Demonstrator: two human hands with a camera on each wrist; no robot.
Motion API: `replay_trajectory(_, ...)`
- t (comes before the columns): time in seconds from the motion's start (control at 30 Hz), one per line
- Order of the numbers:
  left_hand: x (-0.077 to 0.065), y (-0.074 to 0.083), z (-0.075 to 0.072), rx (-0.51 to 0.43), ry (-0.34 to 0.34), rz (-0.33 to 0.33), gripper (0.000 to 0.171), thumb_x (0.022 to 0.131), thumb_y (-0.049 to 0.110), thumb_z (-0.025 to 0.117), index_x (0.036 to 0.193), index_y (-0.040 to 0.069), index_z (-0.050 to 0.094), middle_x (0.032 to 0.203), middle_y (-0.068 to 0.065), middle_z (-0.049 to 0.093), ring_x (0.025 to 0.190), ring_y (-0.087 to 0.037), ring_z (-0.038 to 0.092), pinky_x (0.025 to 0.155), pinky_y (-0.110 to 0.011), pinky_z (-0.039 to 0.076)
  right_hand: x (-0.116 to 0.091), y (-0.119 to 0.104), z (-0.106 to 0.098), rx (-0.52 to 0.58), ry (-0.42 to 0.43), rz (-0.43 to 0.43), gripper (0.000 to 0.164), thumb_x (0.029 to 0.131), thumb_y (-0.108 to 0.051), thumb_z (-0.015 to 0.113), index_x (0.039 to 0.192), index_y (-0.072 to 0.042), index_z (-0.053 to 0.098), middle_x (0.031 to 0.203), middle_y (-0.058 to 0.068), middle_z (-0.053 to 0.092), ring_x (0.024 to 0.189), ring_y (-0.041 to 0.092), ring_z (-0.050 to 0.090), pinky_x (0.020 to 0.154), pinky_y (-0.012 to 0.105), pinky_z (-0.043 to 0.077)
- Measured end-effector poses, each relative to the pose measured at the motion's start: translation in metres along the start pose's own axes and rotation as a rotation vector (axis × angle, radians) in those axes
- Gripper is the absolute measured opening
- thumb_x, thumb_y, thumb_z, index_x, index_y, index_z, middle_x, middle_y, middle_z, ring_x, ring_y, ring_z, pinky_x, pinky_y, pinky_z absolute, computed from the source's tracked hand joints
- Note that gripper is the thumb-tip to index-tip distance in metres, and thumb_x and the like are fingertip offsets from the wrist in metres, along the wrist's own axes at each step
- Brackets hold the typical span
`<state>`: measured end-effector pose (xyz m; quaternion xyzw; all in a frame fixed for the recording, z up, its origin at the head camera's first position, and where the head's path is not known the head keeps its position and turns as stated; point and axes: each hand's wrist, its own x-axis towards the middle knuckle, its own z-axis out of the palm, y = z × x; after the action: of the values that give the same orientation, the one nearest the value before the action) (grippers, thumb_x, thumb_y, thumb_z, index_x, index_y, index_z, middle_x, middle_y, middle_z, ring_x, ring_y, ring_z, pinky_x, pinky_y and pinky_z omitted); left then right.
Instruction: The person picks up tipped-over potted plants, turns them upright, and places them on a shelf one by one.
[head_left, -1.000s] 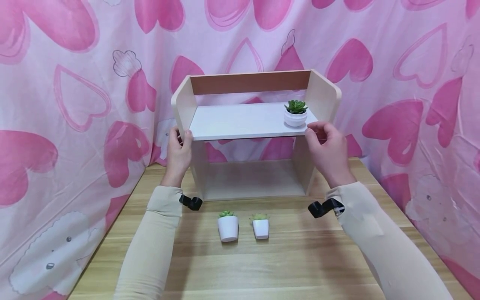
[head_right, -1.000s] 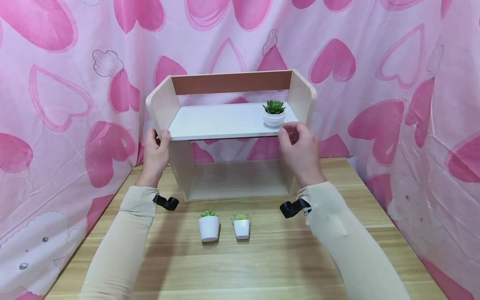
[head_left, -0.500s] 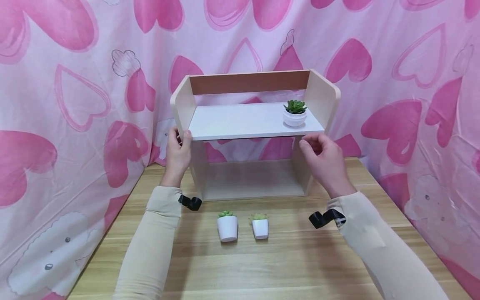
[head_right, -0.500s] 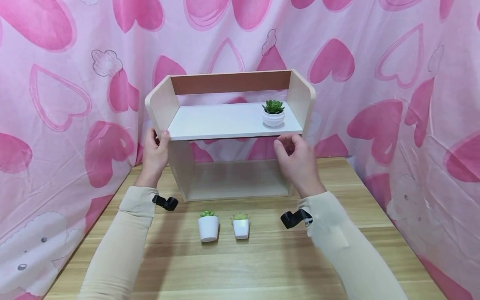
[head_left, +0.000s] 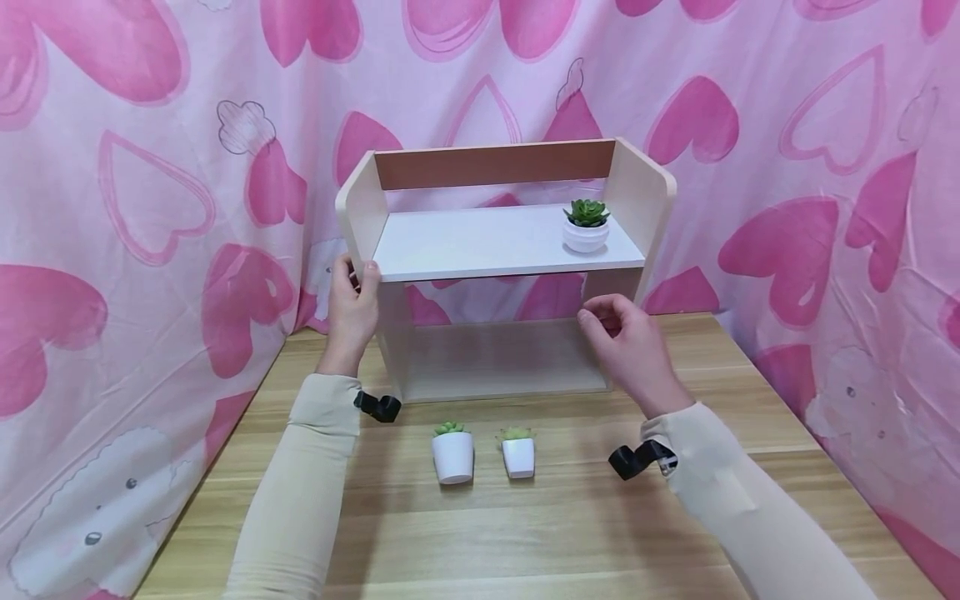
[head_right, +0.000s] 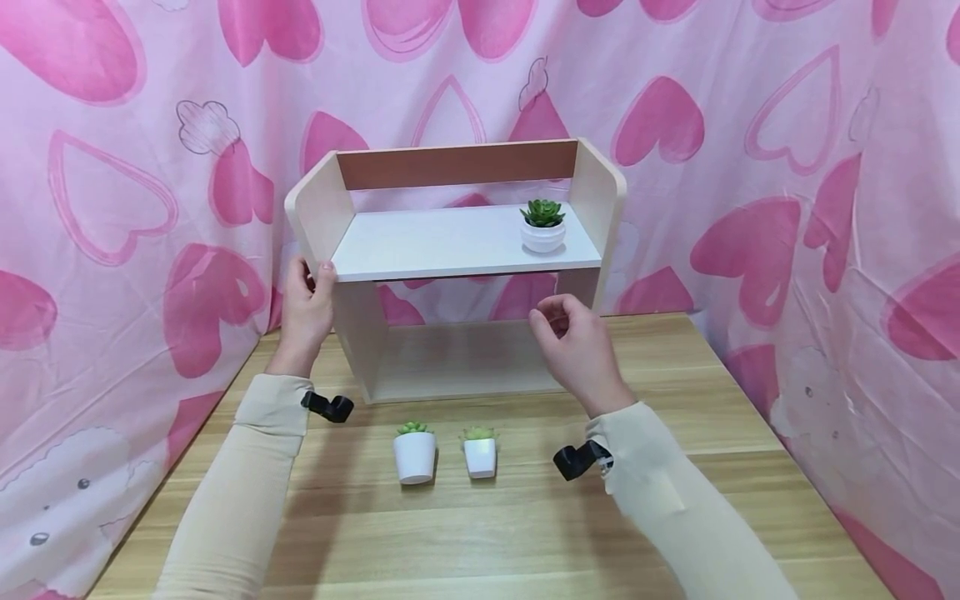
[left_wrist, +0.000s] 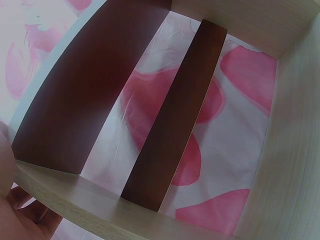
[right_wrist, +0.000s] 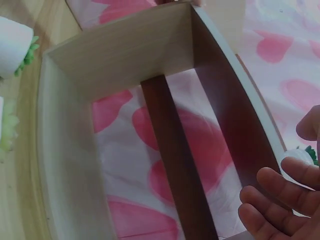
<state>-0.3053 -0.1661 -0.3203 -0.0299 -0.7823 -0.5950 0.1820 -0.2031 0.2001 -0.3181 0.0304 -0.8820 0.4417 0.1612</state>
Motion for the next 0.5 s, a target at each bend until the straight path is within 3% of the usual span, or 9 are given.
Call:
replay_trajectory(0.23, 0.0, -0.001, -0.001, 0.002, -0.001, 0.002, 0.058, 0.113, 0.043, 0.048, 0.16, 0.012, 0.035, 0.166, -0.016, 0.042, 0.153, -0.036, 0.045, 0.129, -0.06, 0.035, -0.005, 0.01, 0.014, -0.019, -0.013, -0.015, 0.031, 0.108, -0.027, 0.063, 0.125, -0.002, 0.07, 0.113, 0.017, 0.073, 0.101, 0.028, 0.064, 0.083, 0.025, 0.051)
replay_trajectory(0.5, 0.0, -0.001, -0.001, 0.008, 0.0, 0.01, 0.059, 0.112, 0.044, 0.048, 0.159, 0.011, 0.035, 0.165, -0.018, 0.043, 0.153, -0.037, 0.045, 0.128, -0.061, 0.036, -0.015, 0.019, 0.023, -0.015, -0.076, 0.04, 0.032, 0.108, -0.03, 0.063, 0.126, -0.004, 0.07, 0.112, 0.015, 0.072, 0.099, 0.027, 0.063, 0.082, 0.03, 0.054)
